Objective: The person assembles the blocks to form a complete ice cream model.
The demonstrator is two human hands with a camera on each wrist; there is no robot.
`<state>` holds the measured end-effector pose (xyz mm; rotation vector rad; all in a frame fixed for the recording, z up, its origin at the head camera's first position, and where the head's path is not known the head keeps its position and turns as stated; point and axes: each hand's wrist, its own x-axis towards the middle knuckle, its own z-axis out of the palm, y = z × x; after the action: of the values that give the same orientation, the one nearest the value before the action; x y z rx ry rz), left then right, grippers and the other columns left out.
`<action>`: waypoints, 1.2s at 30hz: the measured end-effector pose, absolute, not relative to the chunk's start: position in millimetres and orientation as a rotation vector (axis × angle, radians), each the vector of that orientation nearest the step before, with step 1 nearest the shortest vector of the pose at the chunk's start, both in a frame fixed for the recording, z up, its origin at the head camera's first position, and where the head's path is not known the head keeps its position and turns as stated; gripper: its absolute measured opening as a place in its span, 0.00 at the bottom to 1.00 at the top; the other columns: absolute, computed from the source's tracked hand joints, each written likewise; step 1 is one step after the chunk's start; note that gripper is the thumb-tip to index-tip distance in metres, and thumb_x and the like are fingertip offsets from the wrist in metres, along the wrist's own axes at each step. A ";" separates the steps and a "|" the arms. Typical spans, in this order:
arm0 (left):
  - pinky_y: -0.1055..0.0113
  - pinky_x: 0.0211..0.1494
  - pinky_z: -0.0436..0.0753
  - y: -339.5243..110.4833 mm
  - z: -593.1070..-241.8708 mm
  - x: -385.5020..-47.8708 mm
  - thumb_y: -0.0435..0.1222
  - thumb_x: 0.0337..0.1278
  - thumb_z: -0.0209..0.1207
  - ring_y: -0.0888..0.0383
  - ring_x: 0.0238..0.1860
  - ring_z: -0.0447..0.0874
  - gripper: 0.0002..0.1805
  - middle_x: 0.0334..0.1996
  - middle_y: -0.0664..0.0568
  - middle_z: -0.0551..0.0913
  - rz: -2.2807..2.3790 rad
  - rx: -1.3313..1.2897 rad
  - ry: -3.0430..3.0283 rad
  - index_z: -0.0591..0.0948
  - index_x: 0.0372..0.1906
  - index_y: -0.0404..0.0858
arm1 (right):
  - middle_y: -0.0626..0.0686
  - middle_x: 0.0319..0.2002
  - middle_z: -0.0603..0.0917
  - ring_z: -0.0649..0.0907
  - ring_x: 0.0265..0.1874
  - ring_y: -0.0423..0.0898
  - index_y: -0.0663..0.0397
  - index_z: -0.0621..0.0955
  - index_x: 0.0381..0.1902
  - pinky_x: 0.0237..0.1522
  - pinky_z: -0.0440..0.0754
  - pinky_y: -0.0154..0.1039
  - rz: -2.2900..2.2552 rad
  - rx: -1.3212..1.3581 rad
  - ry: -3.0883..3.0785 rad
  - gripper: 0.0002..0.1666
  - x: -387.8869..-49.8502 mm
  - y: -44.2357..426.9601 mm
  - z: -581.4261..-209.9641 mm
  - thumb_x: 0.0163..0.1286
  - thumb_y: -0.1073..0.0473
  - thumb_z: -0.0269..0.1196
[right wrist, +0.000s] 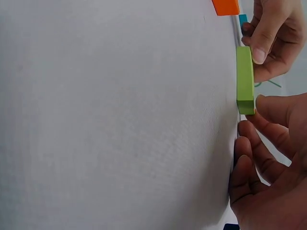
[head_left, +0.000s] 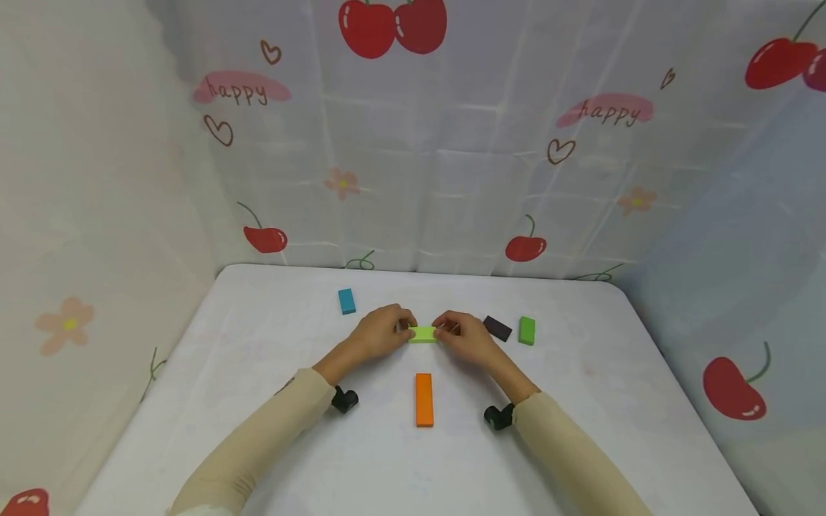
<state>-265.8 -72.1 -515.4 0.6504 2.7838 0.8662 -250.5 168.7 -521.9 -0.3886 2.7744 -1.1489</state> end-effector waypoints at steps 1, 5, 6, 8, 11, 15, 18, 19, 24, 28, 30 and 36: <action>0.63 0.46 0.79 -72.1 -515.9 -266.1 0.42 0.74 0.66 0.57 0.39 0.79 0.10 0.42 0.55 0.86 0.869 0.651 2.782 0.89 0.54 0.47 | 0.53 0.43 0.89 0.82 0.40 0.46 0.47 0.88 0.52 0.47 0.80 0.39 -1.148 -0.392 2.769 0.09 -251.3 168.4 -521.6 0.77 0.55 0.68; 0.64 0.45 0.78 -73.0 -516.4 -266.2 0.42 0.74 0.66 0.57 0.39 0.79 0.09 0.42 0.55 0.85 0.894 0.642 2.767 0.89 0.53 0.47 | 0.52 0.41 0.89 0.81 0.38 0.46 0.48 0.89 0.50 0.45 0.79 0.38 -1.143 -0.404 2.759 0.08 -253.2 168.2 -521.9 0.76 0.57 0.69; 0.64 0.45 0.78 -73.4 -516.7 -266.2 0.42 0.74 0.67 0.57 0.39 0.79 0.09 0.42 0.55 0.85 0.899 0.641 2.763 0.89 0.52 0.46 | 0.52 0.41 0.88 0.81 0.38 0.45 0.48 0.89 0.50 0.44 0.79 0.38 -1.142 -0.412 2.759 0.08 -253.5 168.2 -522.3 0.76 0.57 0.69; 0.64 0.45 0.78 -73.6 -516.4 -266.0 0.42 0.73 0.67 0.57 0.39 0.79 0.09 0.42 0.55 0.85 0.907 0.639 2.760 0.89 0.52 0.46 | 0.52 0.40 0.88 0.81 0.37 0.45 0.48 0.89 0.50 0.44 0.78 0.37 -1.150 -0.415 2.755 0.08 -253.5 168.2 -522.3 0.75 0.58 0.69; 0.64 0.45 0.78 -74.3 -517.1 -265.6 0.42 0.73 0.68 0.57 0.39 0.79 0.08 0.42 0.54 0.85 0.917 0.630 2.757 0.89 0.50 0.46 | 0.53 0.40 0.88 0.80 0.37 0.45 0.50 0.88 0.49 0.43 0.78 0.37 -1.150 -0.443 2.752 0.08 -252.9 167.7 -523.4 0.76 0.58 0.69; 0.64 0.44 0.77 -74.5 -519.0 -264.3 0.42 0.73 0.68 0.57 0.38 0.79 0.07 0.41 0.55 0.85 0.920 0.636 2.738 0.89 0.49 0.46 | 0.53 0.41 0.87 0.79 0.39 0.45 0.49 0.88 0.49 0.44 0.77 0.37 -1.115 -0.447 2.756 0.08 -249.6 167.2 -523.2 0.76 0.57 0.69; 0.65 0.43 0.78 -73.7 -519.4 -263.2 0.42 0.73 0.68 0.58 0.37 0.79 0.07 0.41 0.54 0.85 0.919 0.670 2.728 0.88 0.49 0.45 | 0.52 0.42 0.86 0.78 0.39 0.46 0.48 0.88 0.49 0.44 0.76 0.38 -1.111 -0.413 2.759 0.07 -245.5 167.6 -520.8 0.75 0.58 0.69; 0.65 0.43 0.78 -73.3 -519.1 -262.7 0.42 0.73 0.67 0.58 0.37 0.79 0.07 0.41 0.54 0.85 0.919 0.681 2.726 0.88 0.49 0.45 | 0.52 0.42 0.86 0.78 0.39 0.46 0.49 0.88 0.49 0.44 0.76 0.38 -1.112 -0.406 2.762 0.07 -244.3 167.8 -520.3 0.75 0.58 0.69; 0.65 0.43 0.78 -72.8 -518.6 -259.6 0.41 0.73 0.68 0.58 0.36 0.78 0.07 0.40 0.54 0.84 0.918 0.684 2.725 0.88 0.49 0.45 | 0.53 0.42 0.86 0.77 0.38 0.46 0.50 0.87 0.49 0.42 0.75 0.38 -1.113 -0.423 2.759 0.07 -239.6 168.2 -520.3 0.76 0.59 0.69; 0.65 0.42 0.78 -73.4 -518.9 -255.6 0.41 0.73 0.68 0.58 0.35 0.78 0.07 0.40 0.55 0.84 0.915 0.691 2.718 0.88 0.49 0.45 | 0.52 0.43 0.86 0.77 0.38 0.46 0.49 0.87 0.48 0.43 0.74 0.39 -1.110 -0.441 2.755 0.07 -236.1 169.1 -520.4 0.75 0.58 0.69; 0.65 0.41 0.77 -73.5 -518.2 -252.2 0.42 0.73 0.67 0.58 0.35 0.78 0.07 0.40 0.55 0.84 0.913 0.693 2.713 0.88 0.49 0.46 | 0.52 0.43 0.86 0.77 0.39 0.46 0.49 0.87 0.48 0.45 0.75 0.39 -1.104 -0.460 2.754 0.06 -234.2 170.0 -520.2 0.75 0.58 0.69; 0.67 0.40 0.77 -76.3 -518.5 -242.5 0.42 0.74 0.67 0.59 0.35 0.77 0.06 0.40 0.57 0.84 0.882 0.741 2.709 0.87 0.48 0.47 | 0.52 0.46 0.86 0.78 0.45 0.47 0.48 0.88 0.46 0.54 0.75 0.43 -1.091 -0.565 2.743 0.06 -229.2 173.4 -521.3 0.73 0.58 0.70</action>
<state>-242.5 -76.3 -518.5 0.7407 2.7092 0.8820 -229.2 173.4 -521.3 -0.5654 2.7430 -1.0907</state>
